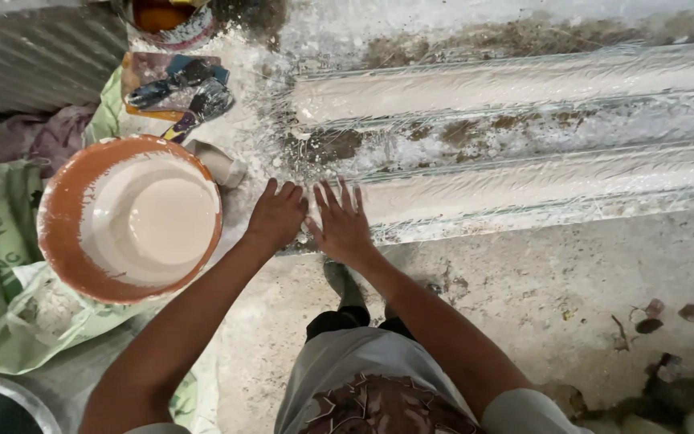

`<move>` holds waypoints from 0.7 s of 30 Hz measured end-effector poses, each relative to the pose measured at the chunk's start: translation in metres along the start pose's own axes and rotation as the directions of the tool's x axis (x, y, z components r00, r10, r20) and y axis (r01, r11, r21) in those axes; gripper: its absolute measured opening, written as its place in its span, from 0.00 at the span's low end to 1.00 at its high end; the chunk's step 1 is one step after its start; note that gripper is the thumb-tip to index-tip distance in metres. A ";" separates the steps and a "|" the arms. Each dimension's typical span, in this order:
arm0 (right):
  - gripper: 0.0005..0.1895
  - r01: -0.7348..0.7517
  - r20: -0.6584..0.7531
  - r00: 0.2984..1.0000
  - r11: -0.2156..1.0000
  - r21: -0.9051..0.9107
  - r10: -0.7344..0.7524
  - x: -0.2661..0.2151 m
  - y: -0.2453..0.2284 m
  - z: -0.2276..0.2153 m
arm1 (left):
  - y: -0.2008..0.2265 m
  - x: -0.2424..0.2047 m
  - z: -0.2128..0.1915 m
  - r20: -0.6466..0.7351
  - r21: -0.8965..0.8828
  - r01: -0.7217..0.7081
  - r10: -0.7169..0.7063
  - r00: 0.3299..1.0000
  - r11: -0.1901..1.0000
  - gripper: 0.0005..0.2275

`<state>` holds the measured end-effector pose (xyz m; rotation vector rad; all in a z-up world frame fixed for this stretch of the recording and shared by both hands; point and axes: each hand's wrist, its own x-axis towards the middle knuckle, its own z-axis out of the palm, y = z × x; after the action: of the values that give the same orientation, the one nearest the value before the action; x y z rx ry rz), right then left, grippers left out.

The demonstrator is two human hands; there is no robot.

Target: Applying a plaster mixture over fiber strands within molds to cast architectural decorative pieces.

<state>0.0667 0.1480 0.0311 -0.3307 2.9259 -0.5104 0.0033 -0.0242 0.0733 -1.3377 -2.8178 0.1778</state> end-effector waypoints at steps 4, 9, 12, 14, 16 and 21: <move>0.41 -0.112 0.242 0.960 0.984 -0.141 0.144 -0.003 0.008 -0.027 | -0.011 0.013 -0.017 0.203 -0.067 0.022 -0.008 0.979 0.998 0.13; 0.44 -0.328 0.152 0.915 0.909 -0.257 0.373 -0.035 0.069 -0.042 | -0.026 0.035 0.004 0.309 0.378 -0.143 0.021 0.951 0.915 0.20; 0.44 -0.440 0.150 0.861 0.859 -0.261 0.487 -0.049 0.104 -0.053 | -0.033 0.043 0.004 0.552 0.544 -0.409 0.054 0.832 0.733 0.32; 0.43 -0.456 0.022 0.881 0.861 -0.223 0.473 -0.066 0.123 -0.042 | -0.035 0.048 0.033 0.566 0.551 -0.430 0.059 0.823 0.715 0.31; 0.42 -0.469 -0.109 0.883 0.864 -0.182 0.456 -0.078 0.142 -0.033 | -0.030 0.060 0.053 0.579 0.559 -0.452 0.063 0.813 0.695 0.31; 0.41 -0.390 -0.256 0.885 0.920 0.048 0.389 -0.093 0.167 -0.028 | 0.022 0.116 0.091 0.481 0.419 -0.430 0.206 0.852 0.800 0.36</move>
<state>0.1189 0.3330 0.0094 0.3524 3.1193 -0.5162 -0.0588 0.0710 -0.0231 -1.7756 -2.4722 1.2703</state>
